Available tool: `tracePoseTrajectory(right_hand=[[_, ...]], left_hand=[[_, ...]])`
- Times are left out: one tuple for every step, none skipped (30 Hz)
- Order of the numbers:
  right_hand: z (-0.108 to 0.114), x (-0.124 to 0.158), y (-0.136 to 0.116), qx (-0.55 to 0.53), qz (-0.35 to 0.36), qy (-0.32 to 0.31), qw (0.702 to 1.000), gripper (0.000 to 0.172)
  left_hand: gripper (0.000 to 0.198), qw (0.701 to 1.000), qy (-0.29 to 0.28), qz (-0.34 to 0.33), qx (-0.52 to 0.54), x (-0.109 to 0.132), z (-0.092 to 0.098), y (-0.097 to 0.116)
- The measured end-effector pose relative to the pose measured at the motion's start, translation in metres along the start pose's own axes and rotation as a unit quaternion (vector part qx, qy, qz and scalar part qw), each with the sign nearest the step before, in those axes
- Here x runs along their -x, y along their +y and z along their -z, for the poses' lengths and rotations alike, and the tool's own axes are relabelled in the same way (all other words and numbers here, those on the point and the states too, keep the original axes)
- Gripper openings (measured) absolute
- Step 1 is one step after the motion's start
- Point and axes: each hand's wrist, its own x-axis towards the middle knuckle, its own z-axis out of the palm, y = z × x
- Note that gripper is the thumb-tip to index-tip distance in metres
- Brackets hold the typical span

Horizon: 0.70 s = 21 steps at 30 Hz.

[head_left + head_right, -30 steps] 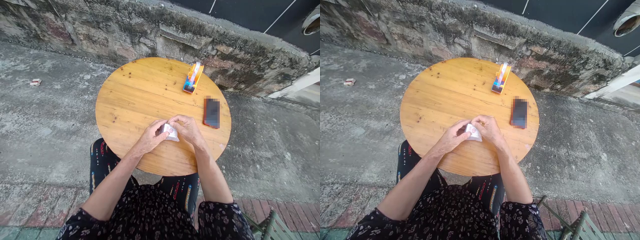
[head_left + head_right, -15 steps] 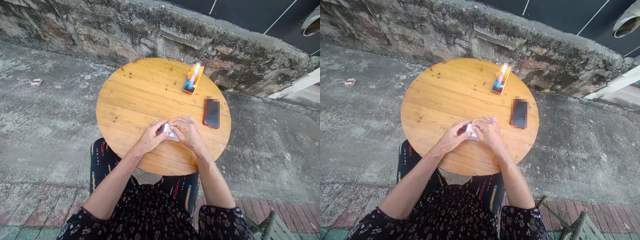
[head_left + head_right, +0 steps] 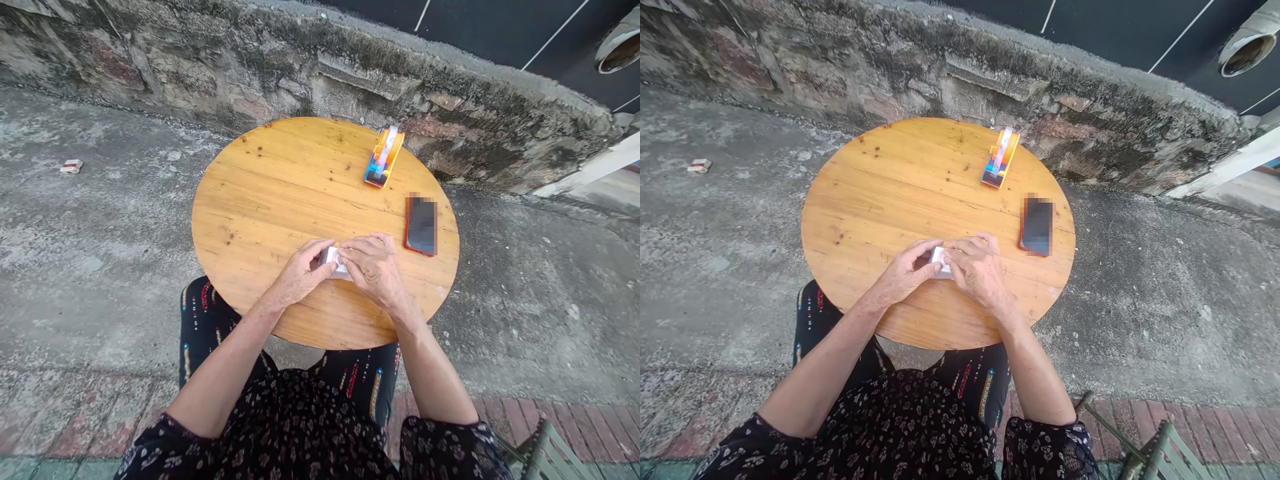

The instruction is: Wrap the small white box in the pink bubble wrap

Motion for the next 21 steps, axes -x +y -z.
tracePoseTrajectory(right_hand=[[0.0002,0.0004,0.0004,0.002,0.002,0.001,1.000,0.019],[0.0004,0.0006,0.0009,0.002,0.004,0.001,1.000,0.018],[0.0006,0.0007,0.0013,0.002,0.006,0.002,1.000,0.018],[0.0009,0.0006,0.0017,0.001,0.008,0.003,1.000,0.018],[0.0012,0.0005,0.0020,-0.001,0.010,0.003,1.000,0.018],[0.0016,0.0004,0.0021,-0.002,0.011,0.002,1.000,0.018],[0.0020,0.0002,0.0019,-0.003,0.010,0.000,1.000,0.019],[0.0023,0.0000,0.0015,-0.002,0.010,-0.002,1.000,0.020],[0.0026,-0.0003,0.0009,0.000,0.009,-0.005,1.000,0.021],[0.0029,-0.0006,0.0000,0.003,0.009,-0.008,1.000,0.021],[0.0031,-0.0010,-0.0008,0.005,0.008,-0.011,1.000,0.021],[0.0033,-0.0014,-0.0017,0.006,0.006,-0.013,1.000,0.021],[0.0034,-0.0017,-0.0023,0.006,0.004,-0.014,1.000,0.021],[0.0036,-0.0018,-0.0026,0.004,0.003,-0.015,1.000,0.021],[0.0037,-0.0016,-0.0024,0.000,0.002,-0.016,1.000,0.021],[0.0038,-0.0011,-0.0016,-0.006,0.000,-0.014,1.000,0.021],[0.0039,-0.0002,-0.0004,-0.015,-0.005,-0.008,1.000,0.021],[0.0040,0.0011,0.0013,-0.024,-0.013,0.003,1.000,0.021],[0.0040,0.0026,0.0032,-0.034,-0.022,0.014,0.999,0.021],[0.0041,0.0042,0.0050,-0.043,-0.032,0.026,0.998,0.022],[0.0041,0.0056,0.0064,-0.052,-0.041,0.033,0.997,0.023]], left_hand=[[0.042,1.000,-0.001,-0.001,0.002,0.0000,0.0000,0.0000],[0.042,1.000,-0.002,-0.002,0.002,0.0001,0.0001,0.0002],[0.042,1.000,-0.003,-0.002,0.002,0.0001,0.0002,0.0006],[0.042,1.000,-0.004,0.000,0.001,0.0002,0.0003,0.0010],[0.042,1.000,-0.004,0.002,0.001,0.0003,0.0004,0.0014],[0.042,1.000,-0.004,0.003,0.001,0.0004,0.0006,0.0017],[0.042,1.000,-0.005,0.004,0.002,0.0005,0.0007,0.0018],[0.043,1.000,-0.006,0.003,0.003,0.0005,0.0008,0.0017],[0.043,1.000,-0.008,0.001,0.004,0.0005,0.0008,0.0014],[0.043,1.000,-0.009,-0.001,0.005,0.0005,0.0008,0.0010],[0.043,1.000,-0.009,-0.002,0.006,0.0005,0.0007,0.0006],[0.043,1.000,-0.010,-0.003,0.008,0.0005,0.0006,0.0002],[0.043,1.000,-0.010,-0.003,0.009,0.0005,0.0005,0.0000],[0.043,1.000,-0.010,-0.002,0.010,0.0005,0.0004,-0.0001],[0.043,1.000,-0.010,0.000,0.010,0.0005,0.0004,-0.0001],[0.042,1.000,-0.009,0.002,0.010,0.0005,0.0003,0.0001],[0.042,1.000,-0.009,0.005,0.009,0.0005,0.0004,0.0004],[0.042,1.000,-0.008,0.007,0.007,0.0005,0.0005,0.0006],[0.042,1.000,-0.008,0.008,0.005,0.0005,0.0006,0.0009],[0.043,1.000,-0.009,0.008,0.004,0.0005,0.0008,0.0011],[0.043,1.000,-0.009,0.009,0.003,0.0005,0.0009,0.0012]])
